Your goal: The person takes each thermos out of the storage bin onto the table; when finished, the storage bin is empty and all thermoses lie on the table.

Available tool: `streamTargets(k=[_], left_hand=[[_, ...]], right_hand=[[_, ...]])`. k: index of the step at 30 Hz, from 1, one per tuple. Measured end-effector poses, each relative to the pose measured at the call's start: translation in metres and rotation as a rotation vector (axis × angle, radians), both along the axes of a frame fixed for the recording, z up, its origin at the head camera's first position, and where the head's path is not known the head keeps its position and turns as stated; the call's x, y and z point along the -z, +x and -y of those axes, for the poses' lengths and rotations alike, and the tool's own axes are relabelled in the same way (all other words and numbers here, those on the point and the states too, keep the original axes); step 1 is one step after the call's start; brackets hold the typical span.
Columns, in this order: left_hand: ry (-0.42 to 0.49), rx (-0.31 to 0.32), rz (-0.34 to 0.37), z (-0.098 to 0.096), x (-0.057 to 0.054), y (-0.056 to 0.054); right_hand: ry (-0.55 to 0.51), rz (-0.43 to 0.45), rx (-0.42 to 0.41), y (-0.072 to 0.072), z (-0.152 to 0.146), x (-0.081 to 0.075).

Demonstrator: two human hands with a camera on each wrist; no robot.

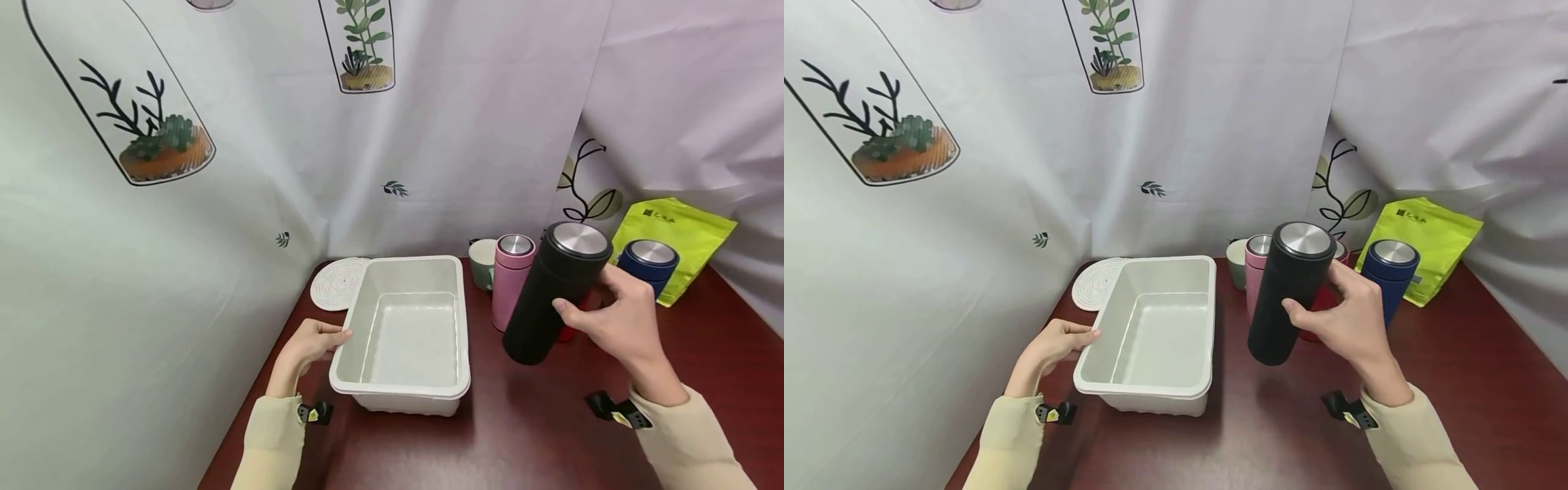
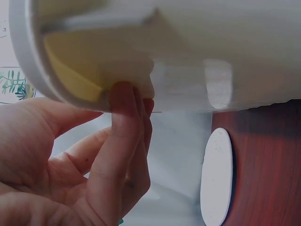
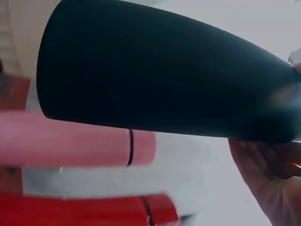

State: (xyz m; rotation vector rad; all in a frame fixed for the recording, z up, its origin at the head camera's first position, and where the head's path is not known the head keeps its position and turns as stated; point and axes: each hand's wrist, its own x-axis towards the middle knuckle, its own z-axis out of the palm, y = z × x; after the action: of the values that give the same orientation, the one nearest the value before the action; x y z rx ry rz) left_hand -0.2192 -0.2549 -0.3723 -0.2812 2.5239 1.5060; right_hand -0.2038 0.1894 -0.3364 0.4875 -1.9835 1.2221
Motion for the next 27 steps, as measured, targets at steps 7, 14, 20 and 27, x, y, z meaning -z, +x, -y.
streamTargets(k=[7,14,20,27], left_hand=[[-0.001,0.006,-0.007,0.001,-0.001,0.001],[0.001,0.001,0.002,0.0,-0.001,0.0],[-0.002,0.002,0.001,0.0,0.001,0.0],[0.011,-0.007,0.007,0.0,0.003,-0.002]], right_hand=[[0.022,0.016,0.118,-0.002,-0.021,0.016],[0.046,0.081,0.241,0.004,-0.041,0.03],[0.025,0.165,0.339,0.008,-0.056,0.044],[0.02,0.195,0.419,0.01,-0.077,0.056]])
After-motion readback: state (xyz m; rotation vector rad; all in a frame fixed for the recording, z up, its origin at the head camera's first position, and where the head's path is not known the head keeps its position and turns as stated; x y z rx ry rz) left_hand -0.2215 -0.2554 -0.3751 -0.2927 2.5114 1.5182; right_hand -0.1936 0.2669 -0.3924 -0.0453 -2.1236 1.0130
